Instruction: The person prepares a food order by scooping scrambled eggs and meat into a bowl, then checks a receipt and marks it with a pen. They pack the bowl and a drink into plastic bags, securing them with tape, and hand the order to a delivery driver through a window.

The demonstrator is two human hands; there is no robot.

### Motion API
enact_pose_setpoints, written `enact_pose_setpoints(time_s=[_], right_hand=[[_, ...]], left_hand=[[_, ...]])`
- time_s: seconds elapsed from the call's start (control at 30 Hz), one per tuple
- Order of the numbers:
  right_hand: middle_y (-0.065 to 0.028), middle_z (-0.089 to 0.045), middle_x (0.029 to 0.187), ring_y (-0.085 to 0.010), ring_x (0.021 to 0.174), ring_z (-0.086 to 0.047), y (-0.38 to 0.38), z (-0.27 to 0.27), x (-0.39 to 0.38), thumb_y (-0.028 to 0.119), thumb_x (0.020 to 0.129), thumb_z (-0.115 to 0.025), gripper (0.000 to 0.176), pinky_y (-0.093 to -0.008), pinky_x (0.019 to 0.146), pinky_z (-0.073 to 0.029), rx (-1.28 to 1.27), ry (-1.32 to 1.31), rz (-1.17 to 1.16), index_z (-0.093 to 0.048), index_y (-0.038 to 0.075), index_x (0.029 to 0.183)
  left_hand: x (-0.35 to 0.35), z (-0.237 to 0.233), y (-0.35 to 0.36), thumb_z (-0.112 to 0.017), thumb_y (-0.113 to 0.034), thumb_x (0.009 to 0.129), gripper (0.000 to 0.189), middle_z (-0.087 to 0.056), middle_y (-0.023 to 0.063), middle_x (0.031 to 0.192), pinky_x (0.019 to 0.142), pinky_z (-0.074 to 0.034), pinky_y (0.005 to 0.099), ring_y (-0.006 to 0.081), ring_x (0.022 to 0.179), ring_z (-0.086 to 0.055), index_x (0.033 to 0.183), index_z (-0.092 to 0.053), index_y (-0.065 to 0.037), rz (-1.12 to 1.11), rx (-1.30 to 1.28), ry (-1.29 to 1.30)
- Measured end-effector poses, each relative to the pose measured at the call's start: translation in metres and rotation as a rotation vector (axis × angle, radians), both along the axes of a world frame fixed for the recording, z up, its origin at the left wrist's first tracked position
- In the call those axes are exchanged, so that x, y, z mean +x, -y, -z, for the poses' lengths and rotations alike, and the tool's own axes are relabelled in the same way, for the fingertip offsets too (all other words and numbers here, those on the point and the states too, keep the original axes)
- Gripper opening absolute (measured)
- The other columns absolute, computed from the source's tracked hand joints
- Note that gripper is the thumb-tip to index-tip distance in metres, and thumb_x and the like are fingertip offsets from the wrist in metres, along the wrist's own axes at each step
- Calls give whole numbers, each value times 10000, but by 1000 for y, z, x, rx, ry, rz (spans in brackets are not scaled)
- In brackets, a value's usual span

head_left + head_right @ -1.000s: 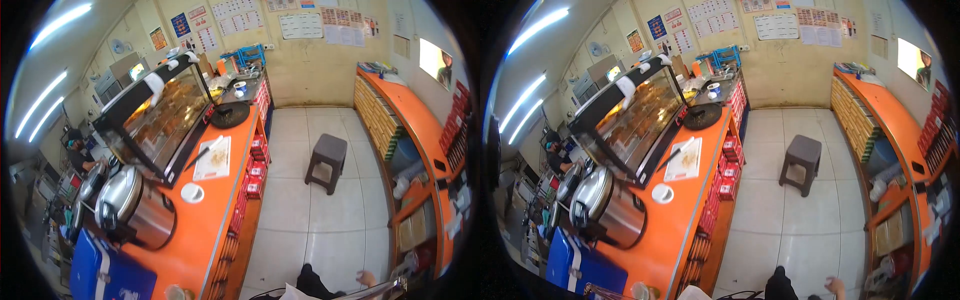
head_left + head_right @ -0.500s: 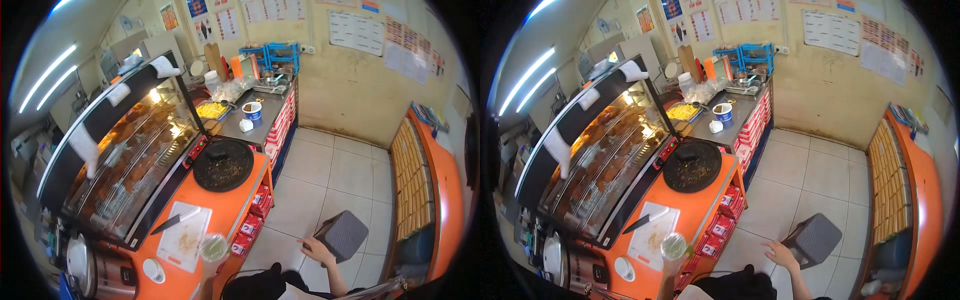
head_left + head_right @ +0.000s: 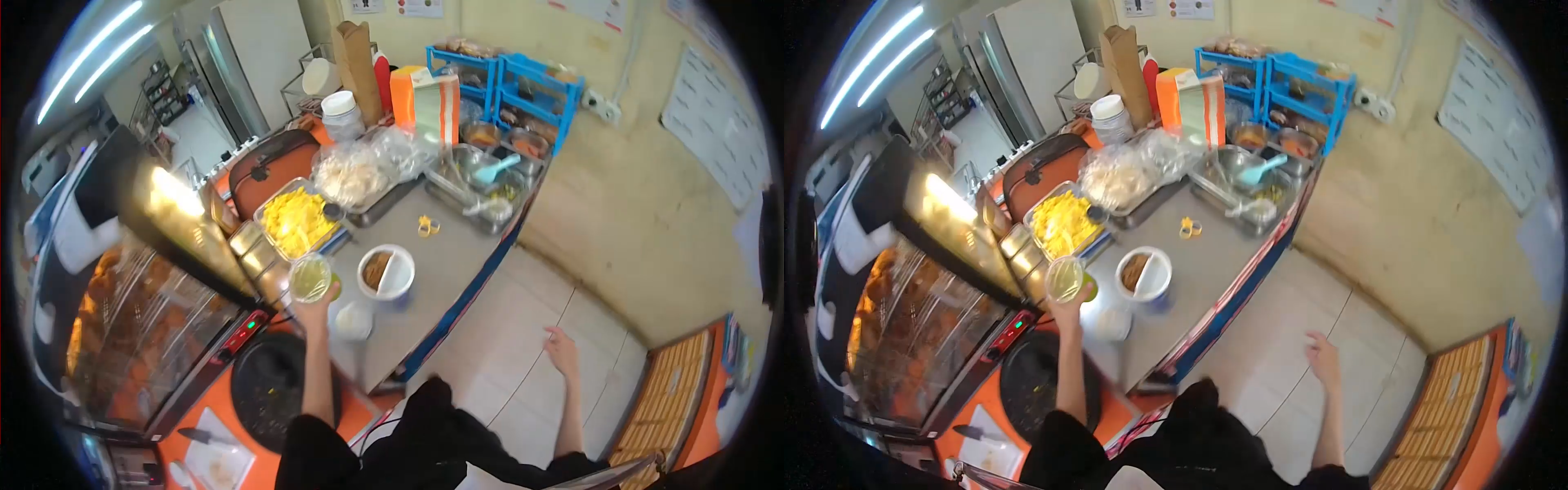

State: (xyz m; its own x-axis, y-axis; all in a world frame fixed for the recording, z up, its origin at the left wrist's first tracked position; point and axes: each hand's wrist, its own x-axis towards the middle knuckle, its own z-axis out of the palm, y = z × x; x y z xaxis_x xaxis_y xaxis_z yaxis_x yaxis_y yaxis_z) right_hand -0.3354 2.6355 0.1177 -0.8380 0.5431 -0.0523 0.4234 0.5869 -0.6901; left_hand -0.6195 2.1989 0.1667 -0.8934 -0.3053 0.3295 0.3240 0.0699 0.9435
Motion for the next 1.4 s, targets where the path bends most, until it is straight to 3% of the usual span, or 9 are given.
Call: enact_pose_setpoints(time_s=[0.27, 0.47, 0.57, 0.73, 0.87, 0.97, 1.1, 1.27, 1.4], right_hand=[[-86, -658, 823, -162, 708, -623, -19, -77, -301, 128, 852, -577, 263, -285, 671, -481, -285, -39, -692, -613, 112, 1112], [-98, -658, 966, -199, 826, -630, -55, -105, -476, 151, 810, -648, 302, -310, 768, -493, -316, 45, -1061, -633, 102, 1108], [-106, -640, 1039, -276, 933, -607, -37, -116, -605, 204, 755, -680, 376, -385, 857, -463, 111, -577, -1108, -633, 105, 1114], [-147, -651, 934, -294, 890, -614, 1, -93, -726, 187, 776, -622, 234, -416, 778, -471, 200, -137, -1289, -626, 137, 1004], [-181, -593, 951, -344, 853, -593, 25, -103, -721, 115, 811, -558, 126, -455, 693, -475, 365, -600, -1211, -601, 67, 919], [-152, -589, 997, -330, 974, -575, 16, -62, -720, 257, 703, -707, 332, -458, 820, -468, 879, -55, -1692, -646, 117, 998], [-112, -599, 937, -308, 923, -578, 78, -166, -666, 226, 649, -750, 397, -457, 776, -430, 659, -509, -1408, -655, 114, 1017], [-139, -639, 918, -288, 809, -615, 258, -333, -525, 35, 829, -553, 179, -360, 699, -474, -92, -870, -2065, -634, 27, 989], [-125, -598, 851, -301, 814, -575, 423, -419, -396, 45, 798, -550, 208, -405, 725, -452, -141, -1751, -1997, -643, 58, 984]], left_hand=[[-116, 96, -31, -852, -76, 554, 767, -596, 90, 1143, 887, -464, 338, 183, 1023, -576, 1229, -496, -1, 105, -258, 271], [-82, 62, -18, -830, -85, 586, 908, -488, 127, 1283, 948, -416, 394, 249, 1163, -487, 1366, -366, -68, -75, -595, 578], [-43, -1, -45, -765, -50, 667, 804, -501, 124, 1255, 935, -423, 398, 264, 1151, -498, 1368, -376, -117, -349, -444, 734], [-20, -33, -103, -652, -3, 768, 622, -540, 111, 1188, 891, -452, 347, 210, 1073, -551, 1333, -420, -121, -579, -232, 473], [-21, -52, -147, -659, -32, 784, 569, -555, 120, 1193, 890, -452, 318, 207, 1079, -560, 1305, -435, -71, -639, -226, 409], [-26, -62, -171, -691, -102, 780, 460, -556, 107, 1190, 957, -402, 362, 243, 1135, -521, 1209, -532, -54, -587, -555, 345], [0, -91, -145, -672, -96, 807, 398, -556, 104, 1184, 969, -395, 356, 222, 1137, -520, 1181, -547, -41, -654, -457, 206], [71, -82, -83, -631, 4, 821, 391, -556, 92, 1151, 978, -405, 323, 189, 1118, -534, 1190, -510, -30, -759, -211, 27], [161, -88, 11, -633, 25, 812, 374, -565, 96, 1112, 938, -437, 319, 181, 1063, -565, 1165, -519, -24, -707, -265, 0]])
